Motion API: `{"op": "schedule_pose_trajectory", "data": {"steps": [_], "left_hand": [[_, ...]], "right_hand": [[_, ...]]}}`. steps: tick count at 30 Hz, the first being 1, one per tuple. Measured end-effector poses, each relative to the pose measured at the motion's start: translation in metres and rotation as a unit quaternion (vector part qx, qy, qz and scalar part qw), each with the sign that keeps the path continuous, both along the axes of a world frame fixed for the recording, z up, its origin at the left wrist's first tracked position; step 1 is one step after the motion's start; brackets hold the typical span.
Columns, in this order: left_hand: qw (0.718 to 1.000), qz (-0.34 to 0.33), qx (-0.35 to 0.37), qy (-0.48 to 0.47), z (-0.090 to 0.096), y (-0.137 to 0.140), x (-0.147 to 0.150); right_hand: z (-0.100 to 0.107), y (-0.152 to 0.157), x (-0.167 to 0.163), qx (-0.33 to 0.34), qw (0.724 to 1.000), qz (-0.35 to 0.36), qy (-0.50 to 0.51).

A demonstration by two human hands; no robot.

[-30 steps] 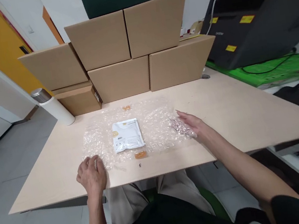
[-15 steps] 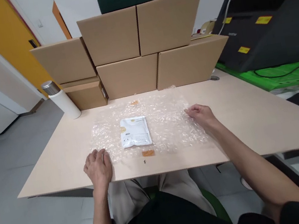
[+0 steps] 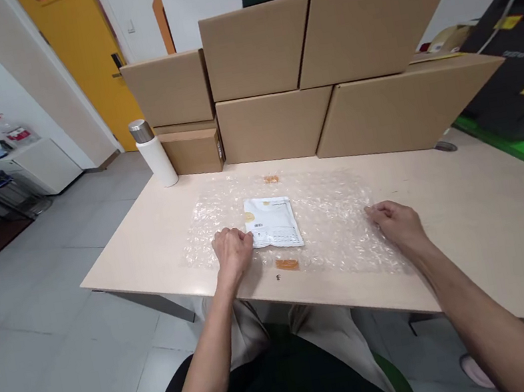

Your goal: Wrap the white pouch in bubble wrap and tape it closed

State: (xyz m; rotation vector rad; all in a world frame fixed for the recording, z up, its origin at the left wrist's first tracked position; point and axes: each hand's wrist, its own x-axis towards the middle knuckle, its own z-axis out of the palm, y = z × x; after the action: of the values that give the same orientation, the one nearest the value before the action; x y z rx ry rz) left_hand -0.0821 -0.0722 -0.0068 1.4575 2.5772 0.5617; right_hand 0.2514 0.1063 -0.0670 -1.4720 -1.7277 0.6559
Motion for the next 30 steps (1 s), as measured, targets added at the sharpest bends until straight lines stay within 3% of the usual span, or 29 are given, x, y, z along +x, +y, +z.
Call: {"op": "schedule_pose_trajectory", "data": {"steps": [6,13,18,23,27,30], "left_hand": [[1.0,0.006,-0.012,-0.015,-0.002,0.002,0.001],[0.99,0.007,0.047,-0.132,-0.006,0.007,-0.009],[0.988,0.07,0.057,-0.129,-0.002,-0.009,-0.054],[0.982,0.162,0.021,-0.092,0.005,-0.03,-0.105],[0.976,0.211,0.0,-0.058,0.004,-0.036,-0.124],[0.979,0.195,-0.01,-0.063,0.002,-0.034,-0.131]], "right_hand": [[0.004,-0.002,-0.002,-0.015,0.999,-0.015,-0.032],[0.005,-0.004,-0.002,-0.015,1.0,-0.006,-0.019],[0.007,-0.005,-0.003,-0.02,0.999,-0.009,-0.025],[0.007,-0.006,-0.002,-0.025,0.999,-0.004,-0.031],[0.005,-0.005,0.0,-0.03,0.999,0.0,-0.029],[0.002,-0.003,0.001,-0.03,0.999,-0.001,-0.033]]}}
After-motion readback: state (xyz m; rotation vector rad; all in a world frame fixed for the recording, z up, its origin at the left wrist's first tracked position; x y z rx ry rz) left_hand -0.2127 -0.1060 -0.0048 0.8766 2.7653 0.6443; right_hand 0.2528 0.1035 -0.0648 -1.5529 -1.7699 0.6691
